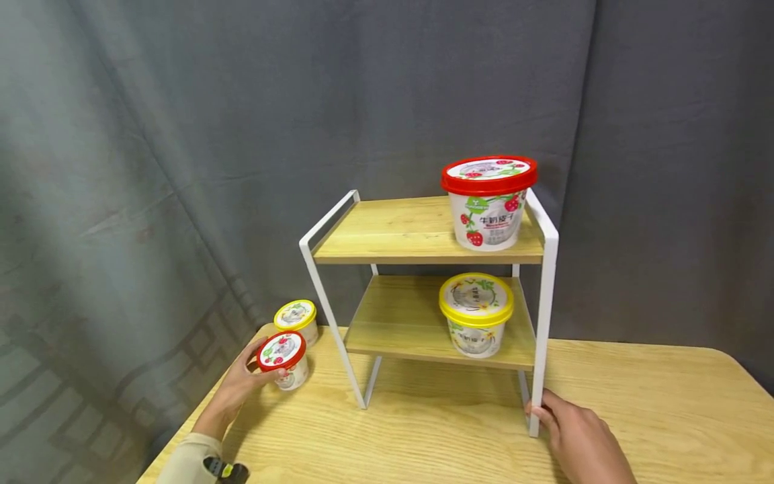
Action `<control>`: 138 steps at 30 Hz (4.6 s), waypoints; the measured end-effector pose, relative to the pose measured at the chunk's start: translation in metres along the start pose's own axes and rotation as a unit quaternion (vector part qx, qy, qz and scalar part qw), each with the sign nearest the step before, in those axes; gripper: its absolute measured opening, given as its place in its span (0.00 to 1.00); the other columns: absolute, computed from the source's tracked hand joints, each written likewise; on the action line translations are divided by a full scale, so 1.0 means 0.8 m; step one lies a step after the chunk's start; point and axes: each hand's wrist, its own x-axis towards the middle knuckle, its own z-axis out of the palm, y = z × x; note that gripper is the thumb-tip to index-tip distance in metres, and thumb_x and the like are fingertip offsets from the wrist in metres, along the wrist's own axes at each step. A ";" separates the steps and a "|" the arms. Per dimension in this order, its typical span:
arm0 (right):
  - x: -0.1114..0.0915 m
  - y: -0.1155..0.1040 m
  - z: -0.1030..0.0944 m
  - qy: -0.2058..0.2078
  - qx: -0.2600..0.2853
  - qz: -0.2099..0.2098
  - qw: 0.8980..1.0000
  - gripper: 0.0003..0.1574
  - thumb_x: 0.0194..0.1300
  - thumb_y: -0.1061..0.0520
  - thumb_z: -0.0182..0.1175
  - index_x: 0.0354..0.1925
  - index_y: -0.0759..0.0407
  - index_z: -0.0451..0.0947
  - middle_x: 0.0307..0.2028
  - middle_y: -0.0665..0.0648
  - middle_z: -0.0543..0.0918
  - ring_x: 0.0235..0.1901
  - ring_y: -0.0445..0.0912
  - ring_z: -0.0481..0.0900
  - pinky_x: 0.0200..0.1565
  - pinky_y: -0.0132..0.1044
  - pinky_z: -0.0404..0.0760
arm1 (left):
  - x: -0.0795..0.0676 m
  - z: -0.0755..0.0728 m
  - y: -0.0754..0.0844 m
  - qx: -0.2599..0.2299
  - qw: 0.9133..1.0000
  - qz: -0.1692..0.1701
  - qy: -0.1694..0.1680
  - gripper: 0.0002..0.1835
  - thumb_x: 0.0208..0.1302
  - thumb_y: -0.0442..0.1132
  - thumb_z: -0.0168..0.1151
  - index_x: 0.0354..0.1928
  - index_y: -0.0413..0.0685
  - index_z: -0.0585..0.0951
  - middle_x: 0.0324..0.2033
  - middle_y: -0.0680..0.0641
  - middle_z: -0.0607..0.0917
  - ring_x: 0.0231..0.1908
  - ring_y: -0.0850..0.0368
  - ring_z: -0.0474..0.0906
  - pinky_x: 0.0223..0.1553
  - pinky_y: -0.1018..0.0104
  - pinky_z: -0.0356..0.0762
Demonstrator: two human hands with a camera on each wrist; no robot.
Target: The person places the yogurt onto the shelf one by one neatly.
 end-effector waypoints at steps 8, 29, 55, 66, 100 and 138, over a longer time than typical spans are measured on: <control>-0.004 0.001 -0.003 0.012 -0.002 -0.008 1.000 0.06 0.69 0.54 0.55 0.34 0.51 0.76 0.23 0.47 0.79 0.22 0.37 0.70 0.27 0.37 0.73 | 0.001 0.006 0.004 0.037 0.999 -0.018 0.006 0.53 0.43 0.49 0.78 0.70 0.53 0.57 0.61 0.42 0.70 0.59 0.46 0.69 0.50 0.64 0.70; -0.003 0.001 -0.002 0.078 -0.013 -0.055 0.995 0.04 0.66 0.54 0.59 0.32 0.50 0.76 0.20 0.42 0.75 0.20 0.34 0.63 0.23 0.35 0.67 | -0.031 0.021 0.027 0.045 0.999 -0.010 -0.019 0.51 0.41 0.44 0.79 0.68 0.49 0.62 0.63 0.42 0.68 0.58 0.44 0.70 0.47 0.62 0.74; -0.007 -0.007 0.003 0.088 -0.014 -0.070 0.994 0.05 0.65 0.58 0.60 0.31 0.49 0.75 0.20 0.41 0.76 0.20 0.30 0.62 0.22 0.30 0.65 | -0.033 0.005 0.013 0.021 0.974 0.081 -0.210 0.56 0.43 0.37 0.77 0.73 0.52 0.54 0.68 0.41 0.63 0.65 0.44 0.61 0.52 0.71 0.75; -0.005 -0.008 0.000 0.088 -0.008 -0.068 0.994 0.05 0.65 0.56 0.59 0.31 0.49 0.75 0.22 0.44 0.78 0.22 0.35 0.71 0.22 0.37 0.71 | -0.051 0.037 0.032 0.014 0.973 0.070 -0.221 0.54 0.39 0.36 0.80 0.70 0.51 0.59 0.64 0.40 0.69 0.63 0.41 0.63 0.48 0.65 0.77; -0.008 -0.010 -0.003 0.058 -0.005 -0.046 0.997 0.04 0.68 0.57 0.57 0.33 0.49 0.75 0.22 0.42 0.77 0.21 0.31 0.66 0.22 0.31 0.67 | -0.129 0.145 0.081 0.017 0.965 0.148 -0.217 0.56 0.36 0.42 0.82 0.68 0.43 0.58 0.59 0.44 0.72 0.57 0.52 0.71 0.56 0.76 0.70; -0.010 -0.012 -0.003 0.076 0.000 -0.046 0.996 0.05 0.66 0.57 0.58 0.32 0.48 0.75 0.23 0.43 0.80 0.21 0.34 0.71 0.21 0.34 0.69 | -0.133 0.111 0.211 -0.168 0.935 0.216 -0.227 0.49 0.43 0.32 0.76 0.69 0.50 0.61 0.60 0.41 0.72 0.52 0.55 0.77 0.52 0.68 0.79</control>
